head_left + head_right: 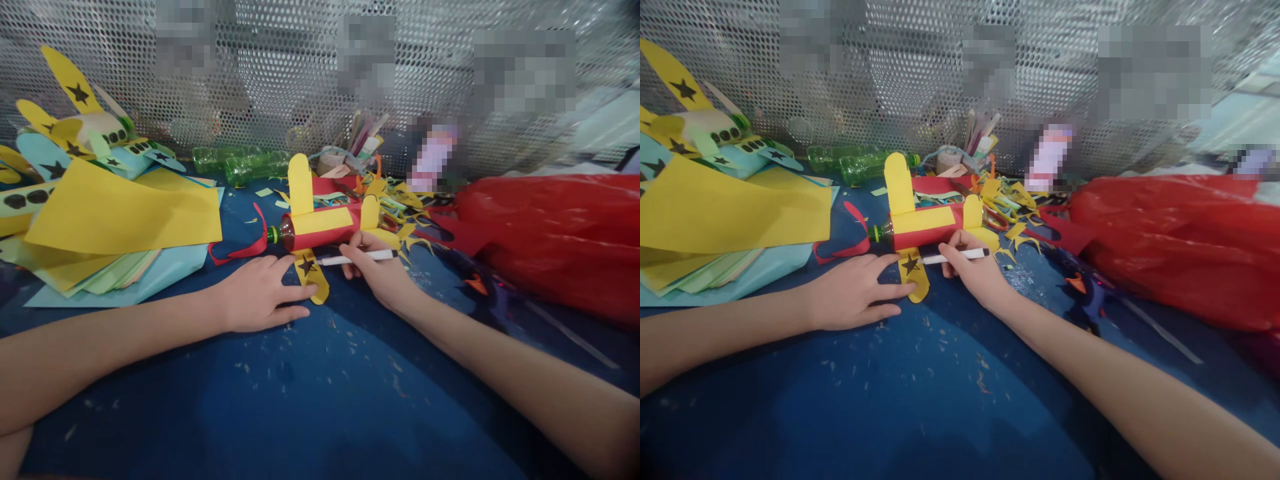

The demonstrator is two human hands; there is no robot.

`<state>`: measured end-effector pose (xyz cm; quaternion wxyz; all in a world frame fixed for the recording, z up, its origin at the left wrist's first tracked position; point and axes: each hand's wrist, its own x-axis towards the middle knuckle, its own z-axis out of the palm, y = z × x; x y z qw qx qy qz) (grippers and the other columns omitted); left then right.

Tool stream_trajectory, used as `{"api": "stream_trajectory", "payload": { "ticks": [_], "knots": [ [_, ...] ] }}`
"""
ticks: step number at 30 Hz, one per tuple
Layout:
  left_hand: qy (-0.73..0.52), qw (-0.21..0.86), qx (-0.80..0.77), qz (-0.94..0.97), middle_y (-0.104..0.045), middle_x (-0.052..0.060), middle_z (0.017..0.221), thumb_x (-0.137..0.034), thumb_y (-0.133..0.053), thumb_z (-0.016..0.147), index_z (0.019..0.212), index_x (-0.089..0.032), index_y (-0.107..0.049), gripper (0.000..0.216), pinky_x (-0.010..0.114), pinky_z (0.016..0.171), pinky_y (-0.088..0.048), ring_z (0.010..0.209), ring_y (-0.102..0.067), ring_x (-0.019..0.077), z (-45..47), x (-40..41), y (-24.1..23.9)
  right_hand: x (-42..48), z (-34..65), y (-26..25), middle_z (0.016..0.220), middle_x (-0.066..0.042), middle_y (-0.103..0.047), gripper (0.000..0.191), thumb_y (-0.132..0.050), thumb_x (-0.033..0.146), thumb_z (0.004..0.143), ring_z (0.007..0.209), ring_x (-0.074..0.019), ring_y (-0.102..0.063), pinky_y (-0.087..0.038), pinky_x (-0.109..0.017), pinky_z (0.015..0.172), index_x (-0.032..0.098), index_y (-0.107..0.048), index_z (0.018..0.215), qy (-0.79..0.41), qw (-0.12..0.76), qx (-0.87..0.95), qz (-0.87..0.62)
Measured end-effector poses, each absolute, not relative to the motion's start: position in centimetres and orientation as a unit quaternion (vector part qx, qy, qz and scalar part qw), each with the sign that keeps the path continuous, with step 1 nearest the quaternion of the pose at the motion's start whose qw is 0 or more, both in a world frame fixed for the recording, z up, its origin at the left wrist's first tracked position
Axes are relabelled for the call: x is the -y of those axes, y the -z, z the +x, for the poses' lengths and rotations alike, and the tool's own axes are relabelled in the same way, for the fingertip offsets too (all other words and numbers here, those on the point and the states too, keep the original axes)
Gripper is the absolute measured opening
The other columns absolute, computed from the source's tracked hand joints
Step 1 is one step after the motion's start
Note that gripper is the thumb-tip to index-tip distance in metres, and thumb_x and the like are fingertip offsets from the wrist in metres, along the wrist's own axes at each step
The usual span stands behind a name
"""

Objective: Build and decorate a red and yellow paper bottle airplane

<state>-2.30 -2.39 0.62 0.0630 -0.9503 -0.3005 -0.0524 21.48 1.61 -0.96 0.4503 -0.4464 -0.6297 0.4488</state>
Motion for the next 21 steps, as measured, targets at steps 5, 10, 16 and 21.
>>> {"api": "stream_trajectory", "payload": {
  "ticks": [5,10,16,21],
  "knots": [
    [0.050,0.069,0.301,-0.950,-0.053,0.020,0.127,-0.055,-0.019,0.099,0.136,-0.035,-0.055,0.056,0.043,0.079,-0.049,0.093,-0.059,0.0283,-2.27,2.35,-0.59,-1.66,21.55,1.05,0.045,0.007,-0.053,0.029,-0.060,0.027,0.088,0.041,-0.0076,-0.043,-0.028,-0.025,0.044,0.022,-0.043,0.065,-0.449,0.443,0.638,-0.442],
    [0.052,0.070,0.302,-0.949,-0.053,0.019,0.127,-0.055,-0.019,0.099,0.136,-0.035,-0.054,0.055,0.043,0.080,-0.049,0.093,-0.058,0.0275,-2.27,2.31,-0.54,-1.66,21.53,1.04,0.045,0.007,-0.053,0.027,-0.059,0.026,0.088,0.042,-0.0078,-0.043,-0.029,-0.025,0.045,0.022,-0.043,0.066,-0.442,0.439,0.640,-0.450],
    [0.052,0.065,0.303,-0.949,-0.054,0.018,0.126,-0.055,-0.018,0.099,0.137,-0.036,-0.054,0.055,0.043,0.079,-0.049,0.094,-0.058,0.0275,-2.31,2.35,-0.48,-1.62,21.52,1.06,0.044,0.007,-0.052,0.027,-0.059,0.026,0.087,0.042,-0.0080,-0.043,-0.028,-0.026,0.045,0.022,-0.043,0.066,-0.443,0.439,0.639,-0.450],
    [0.055,0.071,0.301,-0.949,-0.053,0.018,0.126,-0.056,-0.019,0.099,0.137,-0.036,-0.054,0.055,0.043,0.079,-0.049,0.092,-0.058,0.0272,-2.27,2.33,-0.49,-1.63,21.48,1.07,0.044,0.007,-0.052,0.026,-0.059,0.025,0.087,0.041,-0.0082,-0.043,-0.028,-0.026,0.045,0.022,-0.043,0.066,-0.444,0.438,0.638,-0.451]
  ]
}}
